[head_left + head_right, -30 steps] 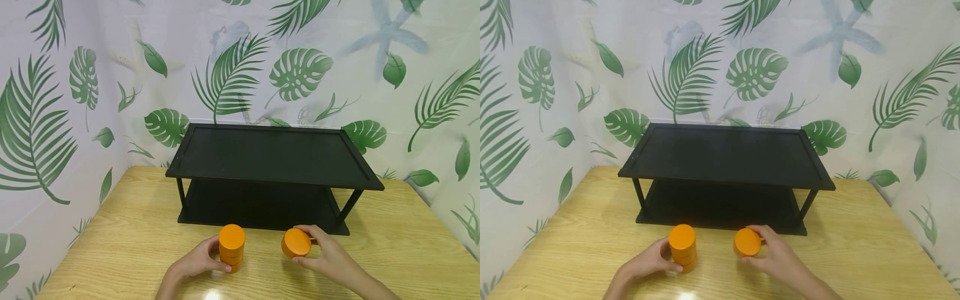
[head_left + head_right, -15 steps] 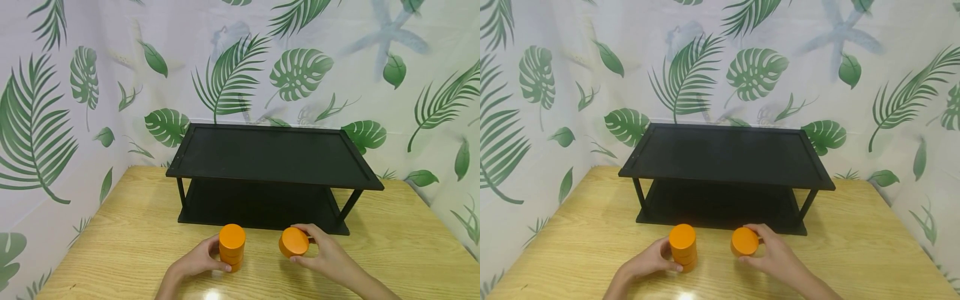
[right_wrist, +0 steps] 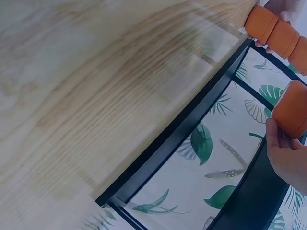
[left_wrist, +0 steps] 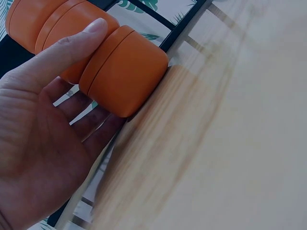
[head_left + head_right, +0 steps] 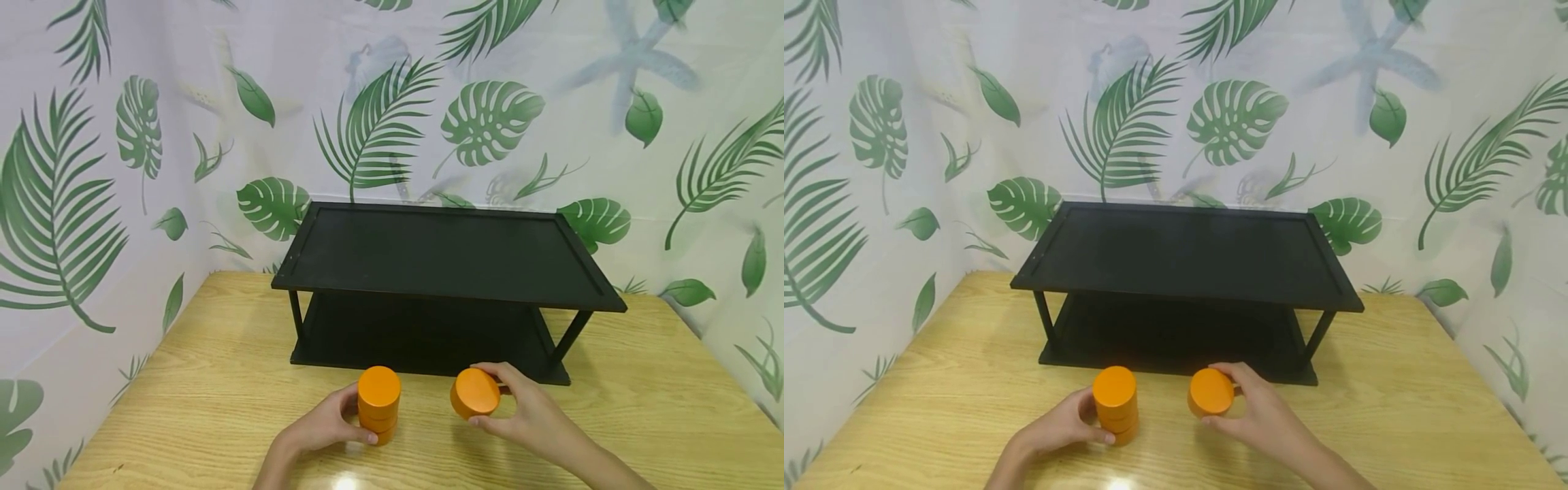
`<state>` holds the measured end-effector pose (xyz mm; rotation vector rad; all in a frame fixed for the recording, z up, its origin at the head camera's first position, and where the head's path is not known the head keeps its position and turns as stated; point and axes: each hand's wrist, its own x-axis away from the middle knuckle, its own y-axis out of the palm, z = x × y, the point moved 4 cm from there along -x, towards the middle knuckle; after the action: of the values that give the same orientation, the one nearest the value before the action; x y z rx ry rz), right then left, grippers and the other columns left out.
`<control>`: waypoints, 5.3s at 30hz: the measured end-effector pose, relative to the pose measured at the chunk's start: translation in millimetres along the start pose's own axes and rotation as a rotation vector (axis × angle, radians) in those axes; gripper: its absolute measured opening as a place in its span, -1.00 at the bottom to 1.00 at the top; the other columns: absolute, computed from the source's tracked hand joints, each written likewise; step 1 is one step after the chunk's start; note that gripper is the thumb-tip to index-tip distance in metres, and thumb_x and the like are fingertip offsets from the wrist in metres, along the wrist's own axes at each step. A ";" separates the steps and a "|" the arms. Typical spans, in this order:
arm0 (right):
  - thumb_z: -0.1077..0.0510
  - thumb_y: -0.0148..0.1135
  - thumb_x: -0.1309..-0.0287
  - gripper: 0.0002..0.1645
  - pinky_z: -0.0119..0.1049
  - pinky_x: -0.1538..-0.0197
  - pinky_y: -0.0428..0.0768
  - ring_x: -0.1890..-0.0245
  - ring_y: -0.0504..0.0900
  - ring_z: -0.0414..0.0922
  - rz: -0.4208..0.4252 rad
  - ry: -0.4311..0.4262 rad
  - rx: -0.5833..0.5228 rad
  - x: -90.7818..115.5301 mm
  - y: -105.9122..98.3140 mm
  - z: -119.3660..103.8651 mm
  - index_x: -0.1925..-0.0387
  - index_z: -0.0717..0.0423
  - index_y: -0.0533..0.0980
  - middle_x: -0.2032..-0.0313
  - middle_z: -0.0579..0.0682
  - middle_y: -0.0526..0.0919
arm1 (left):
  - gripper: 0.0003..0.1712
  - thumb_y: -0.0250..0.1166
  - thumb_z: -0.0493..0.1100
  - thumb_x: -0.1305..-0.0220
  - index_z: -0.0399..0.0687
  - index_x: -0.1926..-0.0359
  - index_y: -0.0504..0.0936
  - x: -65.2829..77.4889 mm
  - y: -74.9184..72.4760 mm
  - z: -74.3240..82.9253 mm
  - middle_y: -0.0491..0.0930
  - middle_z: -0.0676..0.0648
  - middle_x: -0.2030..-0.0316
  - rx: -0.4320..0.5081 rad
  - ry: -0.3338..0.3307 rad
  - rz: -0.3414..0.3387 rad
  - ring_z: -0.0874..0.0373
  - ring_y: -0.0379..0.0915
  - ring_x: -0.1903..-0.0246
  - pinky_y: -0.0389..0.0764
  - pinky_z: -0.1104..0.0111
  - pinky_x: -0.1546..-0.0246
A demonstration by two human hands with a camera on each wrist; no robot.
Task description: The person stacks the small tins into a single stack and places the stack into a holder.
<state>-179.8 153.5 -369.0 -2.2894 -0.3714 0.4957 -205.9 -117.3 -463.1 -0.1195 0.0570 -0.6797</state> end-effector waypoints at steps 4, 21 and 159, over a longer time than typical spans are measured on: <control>0.02 0.49 0.20 -0.28 -0.25 0.08 0.54 0.16 0.49 -0.20 -0.002 -0.012 0.003 -0.8 0.3 -2.6 -0.05 0.10 0.41 0.12 -0.16 0.49 | -0.25 0.40 -0.25 -0.03 -0.12 -0.25 0.29 0.2 0.1 0.2 0.39 -0.06 -0.13 0.002 -0.001 -0.002 0.06 0.31 -0.09 0.26 0.19 -0.15; -0.05 0.46 0.17 -0.28 -0.28 0.10 0.54 0.17 0.50 -0.22 0.001 -0.078 0.009 -5.1 -0.2 -12.1 -0.05 0.10 0.40 0.12 -0.17 0.48 | -0.25 0.39 -0.28 -0.03 -0.12 -0.25 0.29 1.1 0.6 1.4 0.39 -0.05 -0.13 0.003 -0.015 0.005 0.06 0.31 -0.09 0.25 0.17 -0.15; 0.00 0.47 0.15 -0.28 -0.34 0.08 0.52 0.17 0.49 -0.24 -0.096 -0.198 -0.098 -45.3 18.8 -71.6 -0.08 0.07 0.38 0.12 -0.20 0.46 | -0.26 0.37 -0.29 -0.06 -0.09 -0.26 0.27 0.9 1.3 4.2 0.38 -0.05 -0.13 0.023 0.009 -0.020 0.07 0.31 -0.09 0.27 0.22 -0.14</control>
<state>-185.0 78.4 -325.9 -2.3095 -0.6117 0.6703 -204.0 -116.5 -459.1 -0.0949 0.0570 -0.7010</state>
